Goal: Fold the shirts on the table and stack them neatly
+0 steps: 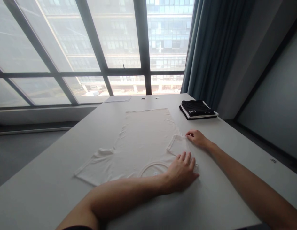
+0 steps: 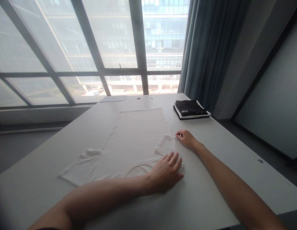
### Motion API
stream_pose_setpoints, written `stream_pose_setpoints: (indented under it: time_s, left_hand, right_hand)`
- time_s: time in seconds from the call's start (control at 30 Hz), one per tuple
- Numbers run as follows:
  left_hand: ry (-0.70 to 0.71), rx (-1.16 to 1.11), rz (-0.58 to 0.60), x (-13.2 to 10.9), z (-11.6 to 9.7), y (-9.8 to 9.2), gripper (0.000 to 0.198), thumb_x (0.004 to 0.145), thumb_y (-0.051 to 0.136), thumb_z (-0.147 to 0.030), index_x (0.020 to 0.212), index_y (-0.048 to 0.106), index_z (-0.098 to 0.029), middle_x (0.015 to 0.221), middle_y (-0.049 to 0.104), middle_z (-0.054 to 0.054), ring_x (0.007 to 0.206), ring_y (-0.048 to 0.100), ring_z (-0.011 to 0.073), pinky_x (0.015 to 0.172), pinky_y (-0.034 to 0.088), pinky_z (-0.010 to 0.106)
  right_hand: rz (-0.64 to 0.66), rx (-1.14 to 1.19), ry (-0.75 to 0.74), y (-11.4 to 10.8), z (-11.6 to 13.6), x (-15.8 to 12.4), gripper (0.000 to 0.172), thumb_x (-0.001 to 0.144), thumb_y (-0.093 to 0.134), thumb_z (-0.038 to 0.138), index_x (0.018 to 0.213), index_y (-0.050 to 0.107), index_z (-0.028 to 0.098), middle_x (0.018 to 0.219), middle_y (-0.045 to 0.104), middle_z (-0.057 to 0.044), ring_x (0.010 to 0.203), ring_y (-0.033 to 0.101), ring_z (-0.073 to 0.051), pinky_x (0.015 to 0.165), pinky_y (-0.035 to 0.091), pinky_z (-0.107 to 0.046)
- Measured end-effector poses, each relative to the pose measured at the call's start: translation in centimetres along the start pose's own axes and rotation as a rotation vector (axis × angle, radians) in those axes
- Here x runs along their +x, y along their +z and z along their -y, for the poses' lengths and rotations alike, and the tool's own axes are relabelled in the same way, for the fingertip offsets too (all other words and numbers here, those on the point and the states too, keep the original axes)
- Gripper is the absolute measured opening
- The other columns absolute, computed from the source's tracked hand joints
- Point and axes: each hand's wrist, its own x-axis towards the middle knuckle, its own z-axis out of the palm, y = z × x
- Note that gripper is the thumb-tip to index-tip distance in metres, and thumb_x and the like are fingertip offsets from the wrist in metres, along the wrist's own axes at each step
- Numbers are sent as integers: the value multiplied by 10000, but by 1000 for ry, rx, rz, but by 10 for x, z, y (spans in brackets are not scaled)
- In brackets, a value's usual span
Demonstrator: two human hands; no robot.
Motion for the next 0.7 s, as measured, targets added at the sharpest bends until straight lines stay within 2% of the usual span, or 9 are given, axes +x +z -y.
stream_pose_setpoints:
  time_s: [0.1,0.27,0.7]
  left_hand:
    - [4,3,6,0,0,-1,625,1032,375,-534,1434,458,-62,1511,444,269,1390,446,367,1083,414,499]
    - [3,-5,5,-1,-1,-2,625,1031,382,-533,1430,460,-58,1506,451,272,1387,448,375,1077,419,497]
    - [10,12,-16,-1,0,3,615,1036,371,-533,1421,468,-64,1500,459,262,1389,446,360,1075,407,486]
  right_hand:
    - [88,-97,-84,-5,-3,-4,187,819,609,320,819,751,198,791,709,-48,676,569,-179,692,442,-304]
    - [106,-81,-112,-3,-5,-4,176,818,636,338,813,750,204,803,688,-42,676,558,-176,685,449,-305]
    - [-8,-98,-76,7,-2,-2,141,796,615,289,750,729,219,764,674,-30,650,543,-171,668,431,-300]
